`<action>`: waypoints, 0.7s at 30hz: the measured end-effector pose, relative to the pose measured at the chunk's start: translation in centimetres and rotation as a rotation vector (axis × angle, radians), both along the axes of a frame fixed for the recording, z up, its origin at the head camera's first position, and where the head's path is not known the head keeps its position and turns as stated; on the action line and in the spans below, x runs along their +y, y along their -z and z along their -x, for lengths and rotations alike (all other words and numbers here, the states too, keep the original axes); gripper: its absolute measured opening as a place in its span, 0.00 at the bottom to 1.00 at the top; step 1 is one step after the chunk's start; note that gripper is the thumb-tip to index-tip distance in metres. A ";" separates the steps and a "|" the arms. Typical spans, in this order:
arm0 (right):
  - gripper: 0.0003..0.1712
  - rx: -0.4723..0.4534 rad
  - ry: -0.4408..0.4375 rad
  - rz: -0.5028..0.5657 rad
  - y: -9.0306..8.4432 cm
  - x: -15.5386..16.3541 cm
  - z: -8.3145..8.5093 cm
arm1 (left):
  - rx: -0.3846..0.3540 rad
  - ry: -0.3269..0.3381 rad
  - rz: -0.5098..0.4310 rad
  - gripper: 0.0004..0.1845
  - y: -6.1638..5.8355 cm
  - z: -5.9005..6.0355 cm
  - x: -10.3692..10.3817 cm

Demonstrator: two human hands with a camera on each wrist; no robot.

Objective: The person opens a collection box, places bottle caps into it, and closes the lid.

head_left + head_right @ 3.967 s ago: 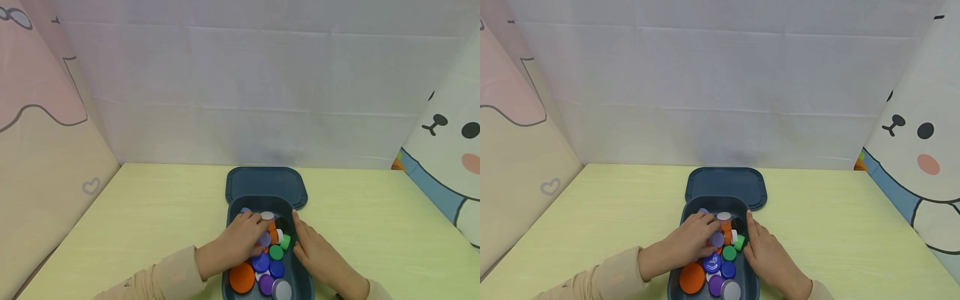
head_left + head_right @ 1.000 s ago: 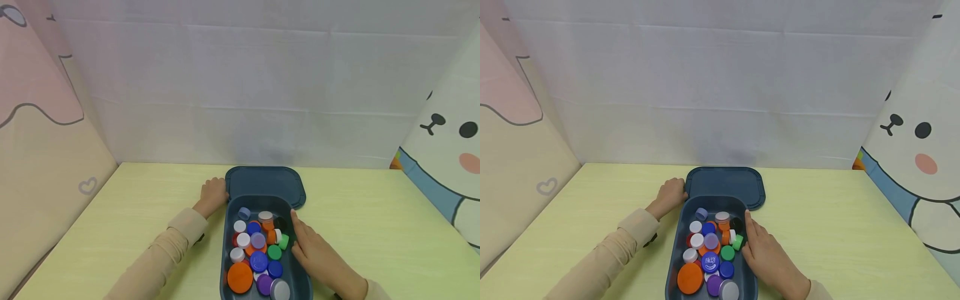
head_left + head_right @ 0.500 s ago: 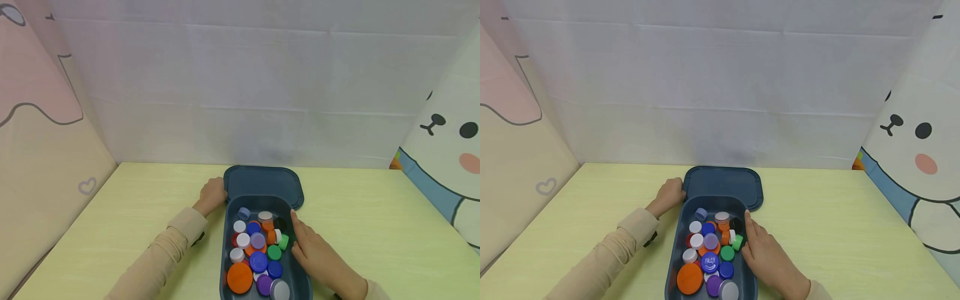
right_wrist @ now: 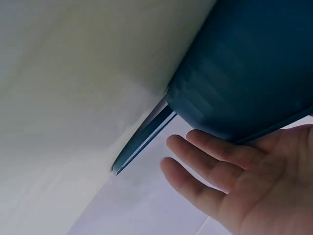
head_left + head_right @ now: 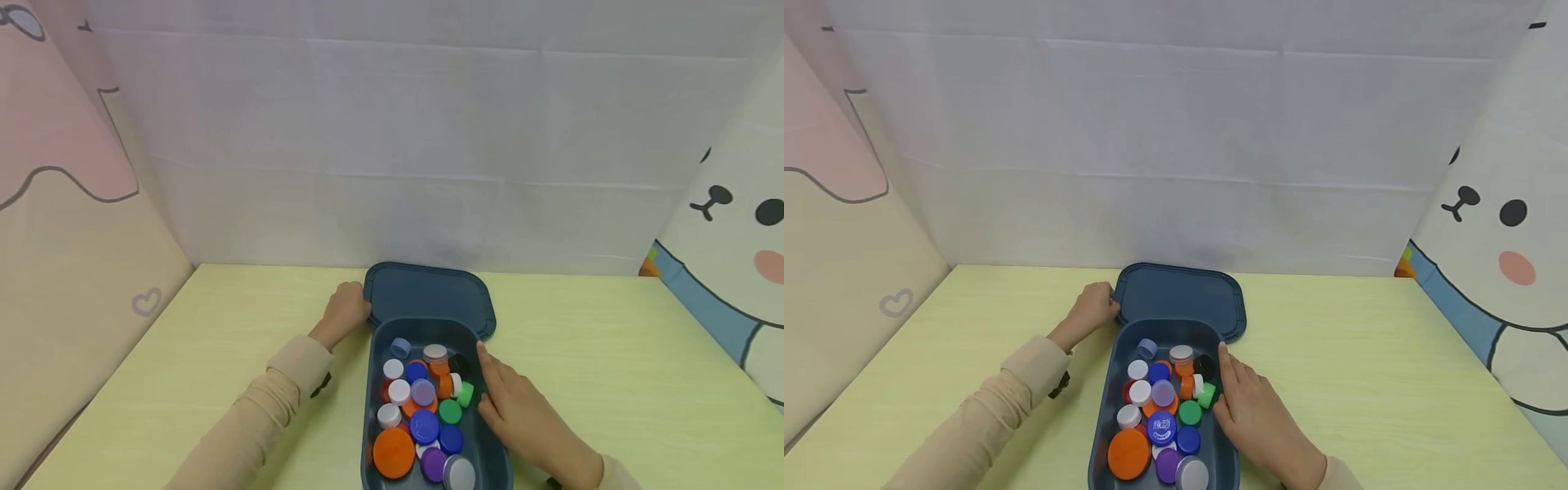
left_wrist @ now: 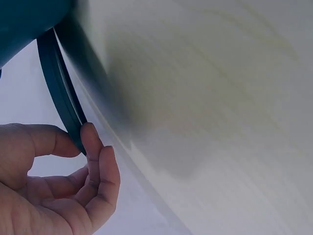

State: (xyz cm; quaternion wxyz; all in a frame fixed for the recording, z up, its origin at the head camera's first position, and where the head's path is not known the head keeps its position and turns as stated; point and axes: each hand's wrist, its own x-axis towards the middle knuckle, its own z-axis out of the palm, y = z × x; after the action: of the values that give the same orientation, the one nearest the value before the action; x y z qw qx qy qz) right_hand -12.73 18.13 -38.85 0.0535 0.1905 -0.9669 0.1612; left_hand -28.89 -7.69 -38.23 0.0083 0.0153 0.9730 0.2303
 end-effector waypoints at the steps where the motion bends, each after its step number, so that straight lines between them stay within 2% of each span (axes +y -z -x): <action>1: 0.36 0.026 -0.002 -0.008 0.0 0.0 0.0 | -0.004 -0.003 -0.001 0.05 -0.2 0.0 0.0; 10: 0.36 0.066 0.004 -0.058 -0.5 0.0 0.2 | -0.023 -0.018 -0.029 0.06 -1.3 -0.4 0.1; 14: 0.37 0.057 -0.003 -0.060 -0.8 0.1 0.3 | -0.024 -0.010 -0.039 0.02 -1.6 -0.5 0.1; 21: 0.36 0.022 0.012 -0.077 -1.3 0.2 0.6 | -0.006 0.007 -0.063 0.05 -2.8 -0.9 0.3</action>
State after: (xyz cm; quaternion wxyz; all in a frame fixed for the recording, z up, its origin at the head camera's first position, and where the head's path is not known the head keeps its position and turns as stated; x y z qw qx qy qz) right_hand -13.32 18.29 -37.50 0.0578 0.1884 -0.9728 0.1216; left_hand -27.99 -7.43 -35.44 0.0113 0.0182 0.9651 0.2609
